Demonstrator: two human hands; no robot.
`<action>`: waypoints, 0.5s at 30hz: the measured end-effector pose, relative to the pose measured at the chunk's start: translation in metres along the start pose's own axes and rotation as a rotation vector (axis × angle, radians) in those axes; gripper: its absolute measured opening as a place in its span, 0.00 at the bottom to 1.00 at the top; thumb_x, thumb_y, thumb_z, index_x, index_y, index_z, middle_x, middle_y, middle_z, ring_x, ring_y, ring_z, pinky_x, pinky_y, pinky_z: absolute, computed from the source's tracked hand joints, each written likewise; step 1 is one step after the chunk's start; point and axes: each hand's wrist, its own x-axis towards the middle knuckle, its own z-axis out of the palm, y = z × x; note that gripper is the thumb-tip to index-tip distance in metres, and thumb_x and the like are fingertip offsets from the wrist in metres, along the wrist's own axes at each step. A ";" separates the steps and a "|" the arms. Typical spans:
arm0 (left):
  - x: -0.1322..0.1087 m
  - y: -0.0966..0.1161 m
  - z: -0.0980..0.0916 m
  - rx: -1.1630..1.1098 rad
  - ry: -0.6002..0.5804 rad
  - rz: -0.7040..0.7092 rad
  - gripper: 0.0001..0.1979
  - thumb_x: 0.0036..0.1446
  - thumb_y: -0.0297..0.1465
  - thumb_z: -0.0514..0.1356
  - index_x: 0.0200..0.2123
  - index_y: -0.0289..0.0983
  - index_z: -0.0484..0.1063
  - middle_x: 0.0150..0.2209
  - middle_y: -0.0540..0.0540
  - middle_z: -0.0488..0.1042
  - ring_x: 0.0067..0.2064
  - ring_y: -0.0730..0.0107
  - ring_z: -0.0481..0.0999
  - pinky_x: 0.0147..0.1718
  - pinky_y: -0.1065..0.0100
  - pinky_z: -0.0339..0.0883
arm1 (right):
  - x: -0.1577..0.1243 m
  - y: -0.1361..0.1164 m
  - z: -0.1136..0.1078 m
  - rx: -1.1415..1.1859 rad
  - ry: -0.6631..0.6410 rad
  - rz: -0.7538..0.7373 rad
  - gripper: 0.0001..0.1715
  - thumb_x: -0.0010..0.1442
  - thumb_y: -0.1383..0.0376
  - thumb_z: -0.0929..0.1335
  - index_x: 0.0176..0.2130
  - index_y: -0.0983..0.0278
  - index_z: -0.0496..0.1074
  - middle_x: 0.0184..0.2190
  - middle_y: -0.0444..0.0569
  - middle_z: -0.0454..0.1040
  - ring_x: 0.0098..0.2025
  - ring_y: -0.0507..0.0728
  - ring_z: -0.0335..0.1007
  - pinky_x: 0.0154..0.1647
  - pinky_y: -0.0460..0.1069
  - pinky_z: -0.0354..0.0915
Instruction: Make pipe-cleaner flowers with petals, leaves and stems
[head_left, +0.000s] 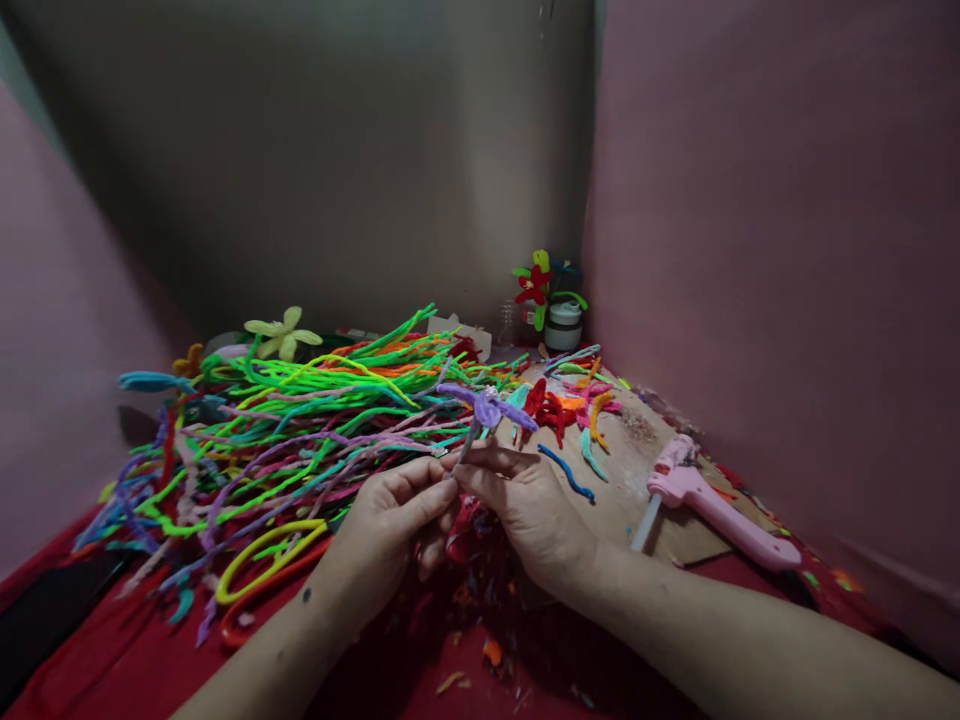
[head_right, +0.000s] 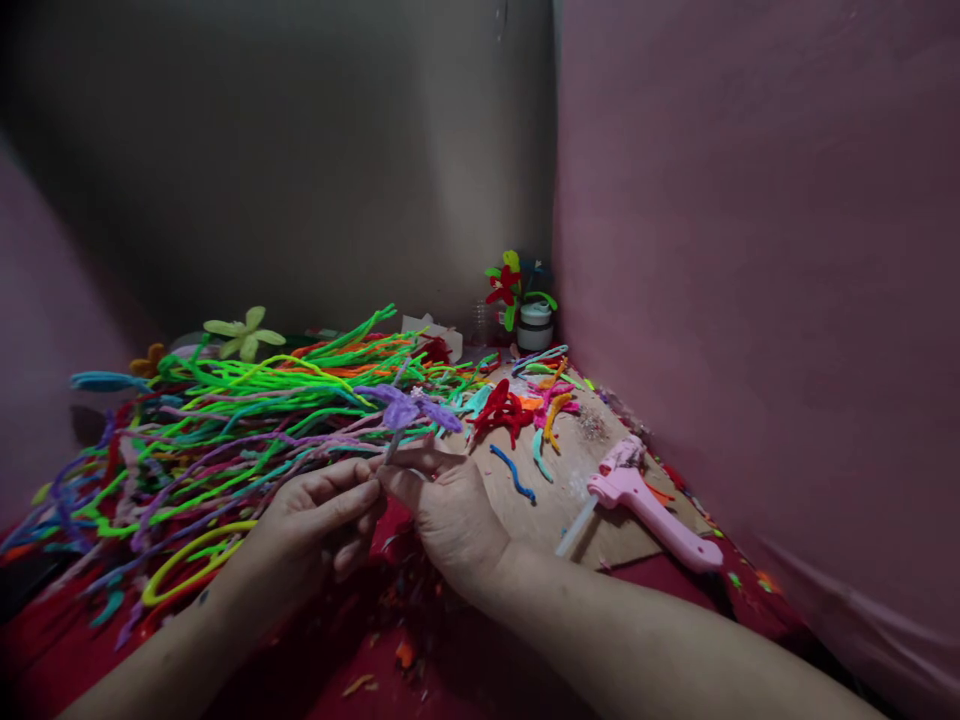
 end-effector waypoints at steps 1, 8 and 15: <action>0.000 0.000 -0.001 0.007 -0.006 0.001 0.10 0.51 0.35 0.61 0.27 0.34 0.67 0.19 0.54 0.66 0.14 0.83 0.60 0.12 0.78 0.53 | 0.000 0.000 0.000 -0.005 -0.009 0.007 0.12 0.47 0.58 0.72 0.31 0.64 0.77 0.24 0.44 0.73 0.28 0.52 0.68 0.32 0.48 0.63; 0.009 0.011 -0.012 -0.061 0.060 0.104 0.10 0.43 0.22 0.59 0.32 0.35 0.73 0.27 0.48 0.74 0.27 0.72 0.73 0.29 0.71 0.67 | -0.009 -0.015 0.009 -0.181 -0.058 -0.199 0.09 0.53 0.59 0.68 0.33 0.60 0.77 0.26 0.44 0.72 0.31 0.53 0.66 0.39 0.50 0.63; 0.011 0.020 -0.009 0.073 0.223 0.135 0.03 0.36 0.24 0.62 0.18 0.37 0.71 0.18 0.51 0.71 0.20 0.72 0.67 0.21 0.71 0.63 | -0.021 -0.018 0.017 -0.166 -0.210 -0.082 0.09 0.49 0.57 0.71 0.24 0.59 0.77 0.29 0.44 0.68 0.34 0.53 0.63 0.43 0.51 0.61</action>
